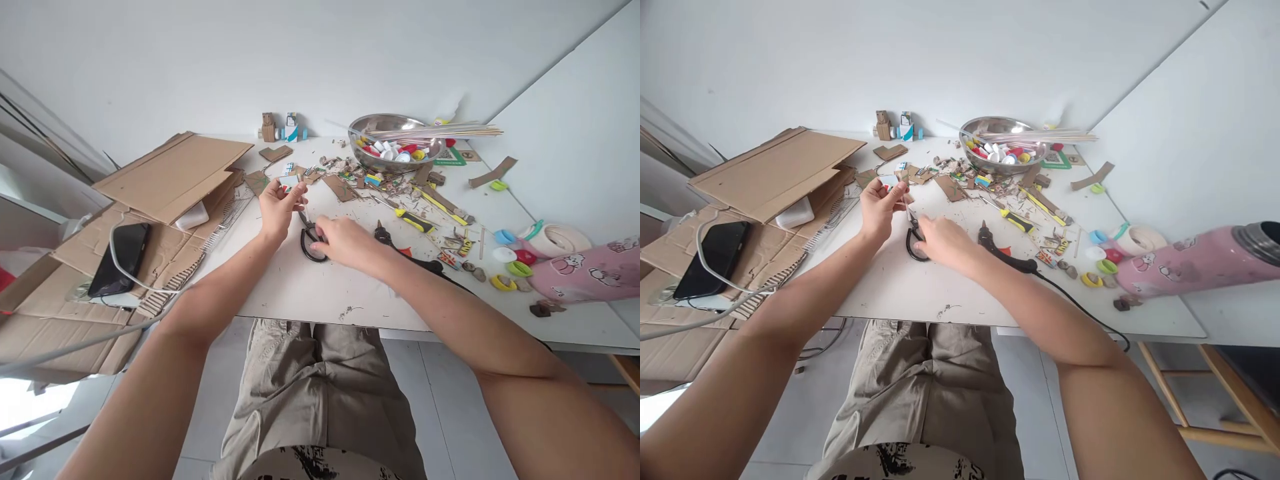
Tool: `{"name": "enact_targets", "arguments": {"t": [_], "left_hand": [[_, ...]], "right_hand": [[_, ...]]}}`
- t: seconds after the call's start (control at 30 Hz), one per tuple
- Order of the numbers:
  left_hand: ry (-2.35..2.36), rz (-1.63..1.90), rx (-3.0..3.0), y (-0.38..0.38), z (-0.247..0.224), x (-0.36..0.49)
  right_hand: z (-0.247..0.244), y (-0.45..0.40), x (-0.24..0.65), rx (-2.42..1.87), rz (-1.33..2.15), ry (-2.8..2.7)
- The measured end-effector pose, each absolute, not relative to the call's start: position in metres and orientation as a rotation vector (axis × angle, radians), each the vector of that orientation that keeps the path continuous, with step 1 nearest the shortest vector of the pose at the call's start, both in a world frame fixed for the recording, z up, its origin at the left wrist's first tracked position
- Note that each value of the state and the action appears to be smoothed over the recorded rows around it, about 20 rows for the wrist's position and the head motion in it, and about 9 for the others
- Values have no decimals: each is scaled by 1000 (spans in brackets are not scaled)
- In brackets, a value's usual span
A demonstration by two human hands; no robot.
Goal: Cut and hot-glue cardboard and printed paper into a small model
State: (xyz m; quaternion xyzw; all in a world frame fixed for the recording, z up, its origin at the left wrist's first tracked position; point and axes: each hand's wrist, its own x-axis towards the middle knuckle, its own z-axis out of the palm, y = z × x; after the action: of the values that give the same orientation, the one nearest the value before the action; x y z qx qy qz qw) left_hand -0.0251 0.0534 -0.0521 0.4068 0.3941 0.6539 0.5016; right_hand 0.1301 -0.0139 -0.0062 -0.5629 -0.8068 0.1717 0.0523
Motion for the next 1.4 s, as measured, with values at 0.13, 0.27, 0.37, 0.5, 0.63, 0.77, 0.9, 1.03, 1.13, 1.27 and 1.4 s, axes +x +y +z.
{"name": "enact_targets", "arguments": {"t": [0.13,0.27,0.37,0.5,0.63,0.77,0.9,1.03,1.13,1.27,1.4], "left_hand": [[972,1602,1003,52,-47,-27],[1004,1646,997,53,-45,-33],[993,1643,996,52,-45,-33],[896,1605,993,43,-46,-26],[806,1557,979,33,-43,-19],[815,1501,968,28,-41,-17],[833,1498,984,25,-42,-14],[861,1511,1002,23,-44,-11],[850,1495,1017,21,-46,-10],[836,1498,1044,19,-46,-9],[864,1492,1031,18,-44,-9]], "right_hand": [[1,-23,122,-1756,518,-2517],[13,-17,149,-1850,593,-2265],[15,-8,178,-1709,753,-1927],[6,-4,185,-1323,1393,-1440],[-4,-14,165,-1053,1648,-1332],[-6,-25,154,-984,1680,-1427],[-8,-30,153,-970,1653,-1479],[-10,-31,151,-983,1681,-1492],[-11,-31,148,-994,1620,-1513],[-12,-29,148,-1015,1593,-1549],[-16,-28,148,-1062,1588,-1584]]}}
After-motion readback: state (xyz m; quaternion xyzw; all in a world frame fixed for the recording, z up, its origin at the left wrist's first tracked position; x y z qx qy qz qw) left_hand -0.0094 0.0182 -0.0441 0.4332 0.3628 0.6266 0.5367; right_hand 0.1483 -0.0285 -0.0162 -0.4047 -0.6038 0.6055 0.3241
